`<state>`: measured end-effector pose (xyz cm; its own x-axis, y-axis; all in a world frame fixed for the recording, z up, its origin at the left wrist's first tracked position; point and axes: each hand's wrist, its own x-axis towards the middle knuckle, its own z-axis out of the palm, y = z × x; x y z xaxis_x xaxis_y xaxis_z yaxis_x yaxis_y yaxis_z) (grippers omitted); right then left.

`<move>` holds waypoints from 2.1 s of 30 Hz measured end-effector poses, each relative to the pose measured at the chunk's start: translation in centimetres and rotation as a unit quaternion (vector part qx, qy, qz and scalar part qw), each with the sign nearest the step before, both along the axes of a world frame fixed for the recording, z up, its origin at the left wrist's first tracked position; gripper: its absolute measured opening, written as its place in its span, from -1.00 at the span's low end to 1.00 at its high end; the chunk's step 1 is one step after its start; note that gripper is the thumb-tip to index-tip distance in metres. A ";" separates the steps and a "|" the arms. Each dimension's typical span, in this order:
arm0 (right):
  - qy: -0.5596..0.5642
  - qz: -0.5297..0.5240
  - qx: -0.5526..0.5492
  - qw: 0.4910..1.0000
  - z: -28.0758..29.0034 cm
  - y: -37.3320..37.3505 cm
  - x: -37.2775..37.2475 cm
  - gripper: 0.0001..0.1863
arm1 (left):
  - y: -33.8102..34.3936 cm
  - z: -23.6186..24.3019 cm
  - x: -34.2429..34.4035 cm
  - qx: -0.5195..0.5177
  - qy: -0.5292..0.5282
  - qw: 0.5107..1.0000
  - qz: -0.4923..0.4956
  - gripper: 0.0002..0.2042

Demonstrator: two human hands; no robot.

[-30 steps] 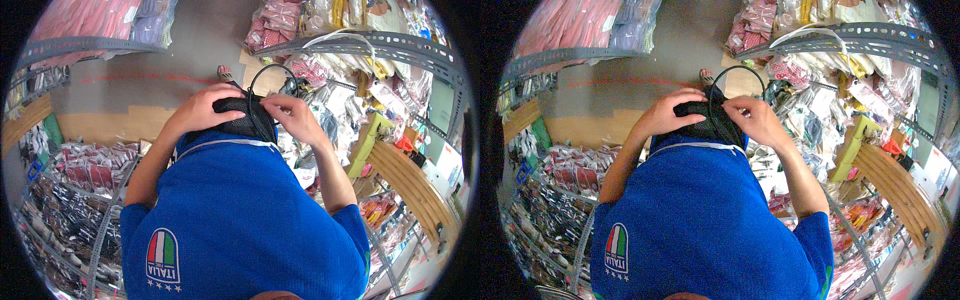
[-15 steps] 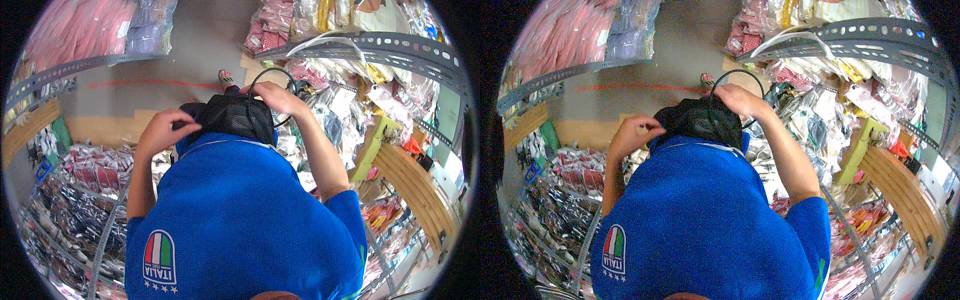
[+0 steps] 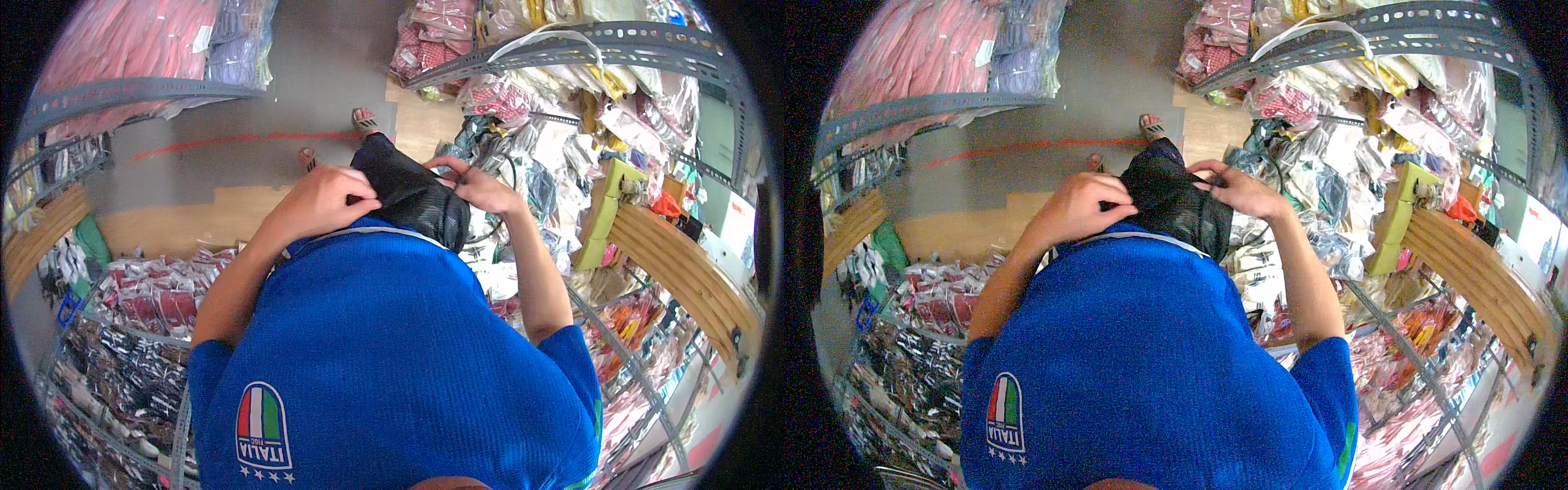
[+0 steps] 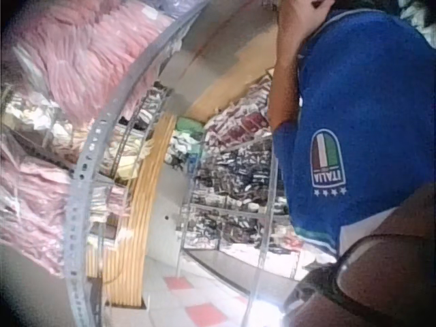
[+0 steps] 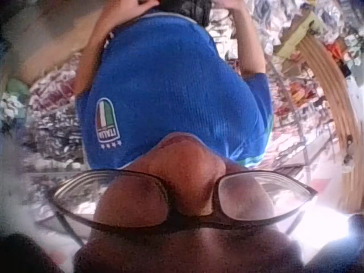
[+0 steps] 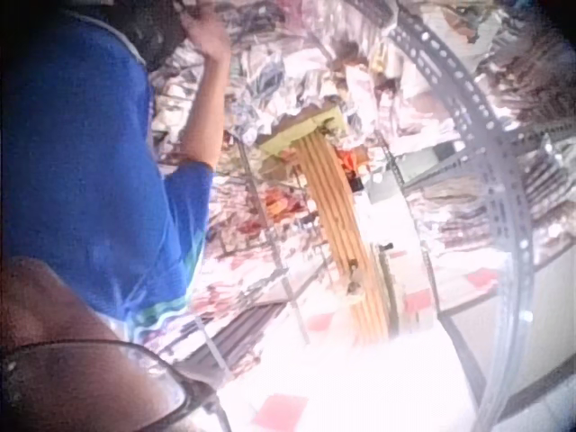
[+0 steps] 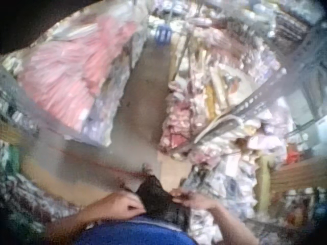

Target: The person organizes packaged clothing items on metal shelving units. They pick up, inspect, and place various folded garments and bundles into different positions on the shelves.

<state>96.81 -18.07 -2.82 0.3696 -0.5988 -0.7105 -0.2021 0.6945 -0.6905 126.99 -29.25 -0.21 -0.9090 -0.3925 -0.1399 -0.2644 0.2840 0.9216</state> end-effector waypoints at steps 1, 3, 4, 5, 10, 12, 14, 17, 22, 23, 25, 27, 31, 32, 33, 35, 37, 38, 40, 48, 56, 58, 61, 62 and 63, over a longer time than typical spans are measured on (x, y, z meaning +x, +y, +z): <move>-0.012 -0.036 0.003 0.999 0.0 1.9 0.2 -0.46 | 0.0 0.1 -0.4 -0.002 -0.003 0.999 -0.034 -0.81; -0.053 -0.093 0.032 0.994 0.9 5.4 1.0 -0.30 | 0.9 -0.8 -1.3 -0.021 0.049 0.996 -0.078 -0.80; -0.053 -0.102 0.037 0.993 0.9 7.4 1.4 -0.27 | 1.6 -1.3 -1.9 -0.020 0.075 0.992 -0.099 -0.80; -0.062 -0.126 0.071 0.988 0.1 10.0 1.6 -0.28 | 2.1 -1.4 -2.6 -0.030 0.083 0.988 -0.130 -0.80; -0.154 -0.393 0.196 0.885 -2.2 23.0 7.4 -0.41 | 5.2 -1.9 -6.2 -0.084 0.053 0.955 -0.281 -0.81; -0.116 -0.401 0.254 0.873 -6.8 31.5 8.7 -0.55 | 7.2 -2.7 -8.2 -0.123 0.063 0.920 -0.366 -0.81; -0.067 -0.403 0.257 0.876 -7.7 35.4 11.8 -0.57 | 9.5 -3.4 -8.7 -0.135 0.103 0.901 -0.399 -0.83; -0.009 -0.340 0.216 0.915 -7.2 37.2 15.7 -0.58 | 10.1 -3.6 -8.6 -0.050 0.067 0.881 -0.465 -0.80; 0.055 -0.133 0.039 0.989 -0.4 34.9 17.7 -0.59 | 6.4 -0.2 -7.9 0.033 0.007 0.896 -0.442 -0.67; 0.056 -0.077 0.007 0.995 1.0 34.0 17.0 -0.59 | 5.8 0.0 -8.3 0.014 0.008 0.886 -0.464 -0.68; 0.021 0.126 0.022 0.992 3.4 31.4 14.2 -0.60 | 5.7 0.5 -8.7 -0.026 0.003 0.865 -0.500 -0.70; -0.014 0.264 0.124 0.957 5.1 28.1 10.7 -0.61 | 6.9 -0.3 -10.1 -0.034 0.021 0.828 -0.560 -0.78; 0.053 0.130 0.341 0.930 11.3 14.6 3.4 -0.58 | 7.6 -1.5 -13.0 -0.004 0.025 0.825 -0.565 -0.80; 0.125 0.150 0.272 0.942 12.6 10.8 1.7 -0.61 | 7.4 -1.7 -14.0 -0.023 0.020 0.815 -0.578 -0.80; 0.164 0.138 0.216 0.953 13.3 7.8 -0.2 -0.65 | 7.1 -1.9 -15.2 -0.042 0.015 0.808 -0.588 -0.80; 0.204 -0.012 0.103 0.973 13.4 4.1 -3.1 -0.67 | 5.6 -1.7 -17.3 -0.070 -0.015 0.806 -0.587 -0.78; 0.219 -0.127 0.018 0.967 11.7 2.0 -5.2 -0.69 | 2.1 -1.6 -19.0 0.012 0.011 0.832 -0.555 -0.77; 0.237 -0.168 -0.002 0.957 10.7 0.9 -6.2 -0.70 | -0.1 -1.6 -19.7 0.052 0.025 0.844 -0.533 -0.77; 0.305 -0.214 -0.074 0.925 5.8 1.5 -8.7 -0.71 | -4.7 -1.0 -20.6 0.131 -0.012 0.888 -0.441 -0.71; 0.285 -0.546 -0.125 0.777 1.8 -1.4 -13.9 -0.77 | -22.2 -7.3 -13.9 0.143 -0.144 0.973 0.113 -0.66; 0.337 -0.716 -0.304 0.531 6.5 -9.2 -14.5 -0.55 | -32.1 -13.6 -15.9 0.172 -0.099 0.959 0.205 -0.67; 0.259 -0.745 -0.421 0.449 8.8 -12.1 -13.9 -0.39 | -35.4 -13.2 -19.4 0.161 -0.096 0.968 0.165 -0.67; 0.358 -0.672 -0.509 0.401 13.7 -17.7 -13.1 -0.21 | -40.6 -11.1 -26.3 0.177 -0.033 0.977 0.110 -0.69; 0.406 -0.650 -0.514 0.385 15.4 -19.8 -12.8 -0.22 | -42.0 -10.0 -28.8 0.179 0.024 0.977 0.111 -0.69; 0.450 -0.628 -0.519 0.366 16.8 -22.0 -12.5 -0.22 | -43.8 -8.5 -31.5 0.131 0.041 0.985 0.105 -0.70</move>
<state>84.28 -40.06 13.95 -0.7643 -0.0144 0.6447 -0.6432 0.0886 -0.7606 95.54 -73.07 -8.72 -0.8243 -0.5330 -0.1908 -0.2139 -0.0189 0.9767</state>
